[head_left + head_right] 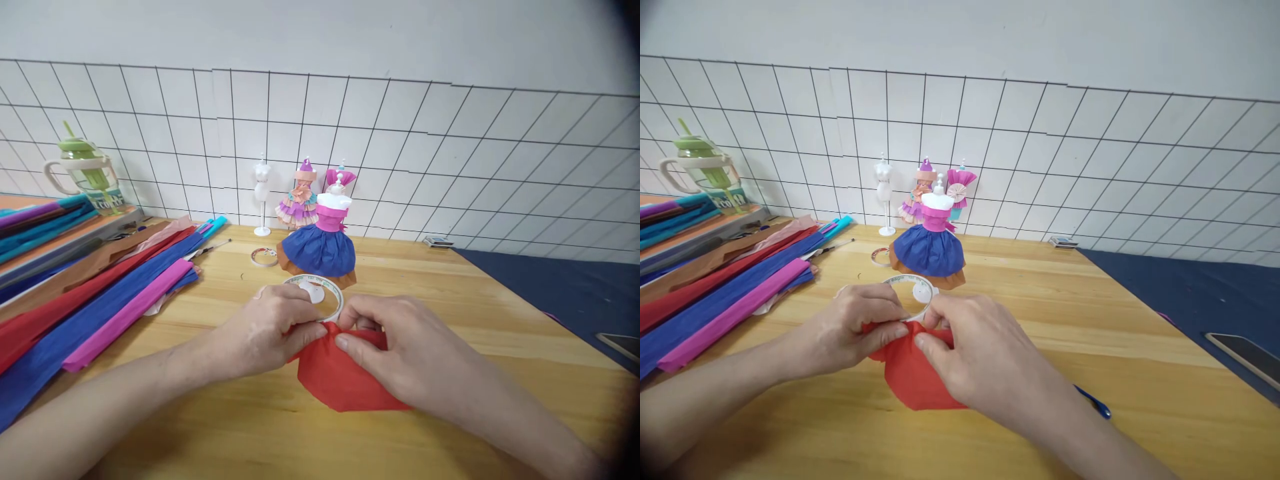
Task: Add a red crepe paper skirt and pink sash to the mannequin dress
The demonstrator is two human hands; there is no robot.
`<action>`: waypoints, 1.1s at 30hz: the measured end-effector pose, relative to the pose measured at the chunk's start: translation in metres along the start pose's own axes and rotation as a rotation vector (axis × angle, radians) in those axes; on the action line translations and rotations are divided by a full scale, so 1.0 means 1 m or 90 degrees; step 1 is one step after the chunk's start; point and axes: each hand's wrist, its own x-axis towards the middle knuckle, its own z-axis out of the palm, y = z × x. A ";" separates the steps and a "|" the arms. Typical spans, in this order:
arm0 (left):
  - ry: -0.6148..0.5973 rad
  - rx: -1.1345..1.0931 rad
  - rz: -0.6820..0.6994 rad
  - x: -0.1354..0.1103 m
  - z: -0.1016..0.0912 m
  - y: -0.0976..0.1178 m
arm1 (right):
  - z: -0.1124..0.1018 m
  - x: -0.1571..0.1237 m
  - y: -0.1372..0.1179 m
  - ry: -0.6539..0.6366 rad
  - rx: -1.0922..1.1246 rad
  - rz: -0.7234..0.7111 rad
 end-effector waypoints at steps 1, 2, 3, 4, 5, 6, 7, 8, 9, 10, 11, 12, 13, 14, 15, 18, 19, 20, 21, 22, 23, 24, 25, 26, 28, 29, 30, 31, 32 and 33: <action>0.005 0.001 0.006 0.000 0.000 0.000 | 0.000 0.000 -0.001 0.003 0.002 -0.003; 0.009 0.003 0.009 0.000 0.001 0.000 | 0.000 -0.001 -0.001 0.006 0.004 -0.005; 0.013 0.005 0.011 0.000 0.001 0.000 | 0.001 -0.001 -0.002 0.010 0.006 -0.003; 0.014 0.007 0.012 0.000 0.001 0.000 | 0.001 -0.001 -0.002 0.011 0.007 0.001; 0.014 0.008 0.012 0.000 0.001 0.000 | 0.002 -0.002 -0.003 0.011 0.007 0.006; 0.013 0.008 0.010 -0.001 0.001 0.000 | 0.003 -0.002 -0.003 0.012 0.006 0.010; 0.012 0.010 0.007 -0.001 0.001 0.000 | 0.004 -0.002 -0.003 0.010 0.004 0.013; 0.013 0.011 0.006 -0.001 0.001 0.000 | 0.005 -0.003 -0.003 0.008 0.003 0.013; 0.013 0.012 0.007 -0.001 0.001 0.000 | 0.007 -0.004 -0.003 0.008 -0.001 0.007; 0.012 0.012 0.007 -0.001 0.001 0.000 | 0.008 -0.004 -0.002 0.008 -0.005 -0.007; 0.010 0.012 0.005 -0.001 0.002 -0.001 | 0.009 -0.005 -0.002 0.012 -0.012 -0.024; 0.008 0.010 0.004 -0.002 0.002 -0.001 | 0.009 -0.006 -0.002 0.013 -0.018 -0.043; 0.005 0.008 0.002 -0.002 0.002 -0.001 | 0.009 -0.006 -0.002 0.014 -0.022 -0.057; 0.005 0.006 -0.001 -0.002 0.002 -0.001 | 0.009 -0.006 -0.002 0.017 -0.020 -0.063; 0.005 0.003 -0.004 -0.002 0.002 -0.001 | 0.008 -0.006 -0.002 0.022 -0.014 -0.059; 0.014 -0.006 0.001 -0.002 0.001 -0.001 | 0.006 -0.004 -0.001 0.057 0.008 -0.032; 0.016 -0.009 0.004 -0.002 0.001 -0.001 | 0.006 -0.003 -0.001 0.072 0.011 -0.030; 0.018 -0.012 0.006 -0.002 0.000 -0.001 | 0.006 -0.003 -0.001 0.085 0.012 -0.031; 0.019 -0.015 0.008 -0.001 0.000 0.000 | 0.007 -0.002 -0.001 0.096 0.013 -0.036; 0.020 -0.017 0.010 -0.001 0.000 0.000 | 0.008 -0.002 -0.001 0.105 0.013 -0.043; 0.020 -0.020 0.011 -0.001 0.000 0.000 | 0.010 -0.001 -0.001 0.112 0.014 -0.050; 0.021 -0.023 0.012 -0.001 -0.001 0.001 | 0.011 -0.001 -0.001 0.118 0.014 -0.058; 0.021 -0.027 0.013 -0.001 -0.001 0.001 | 0.012 -0.002 -0.001 0.122 0.013 -0.063; 0.020 -0.029 0.012 -0.001 -0.001 0.001 | 0.012 -0.002 -0.002 0.126 0.010 -0.067; 0.018 -0.032 0.014 -0.001 -0.001 0.001 | 0.013 -0.003 -0.003 0.135 0.002 -0.074; 0.019 -0.033 0.017 -0.001 0.000 0.001 | 0.013 -0.003 -0.003 0.142 -0.005 -0.078; 0.020 -0.035 0.021 -0.001 0.000 0.001 | 0.013 -0.004 -0.004 0.150 -0.012 -0.082; 0.019 -0.034 0.024 -0.002 0.000 0.001 | 0.013 -0.004 -0.004 0.159 -0.019 -0.086; 0.017 -0.032 0.025 -0.002 0.000 0.001 | 0.013 -0.004 -0.005 0.168 -0.024 -0.089; 0.011 -0.027 0.024 -0.002 0.000 0.001 | 0.014 -0.004 -0.005 0.173 -0.028 -0.089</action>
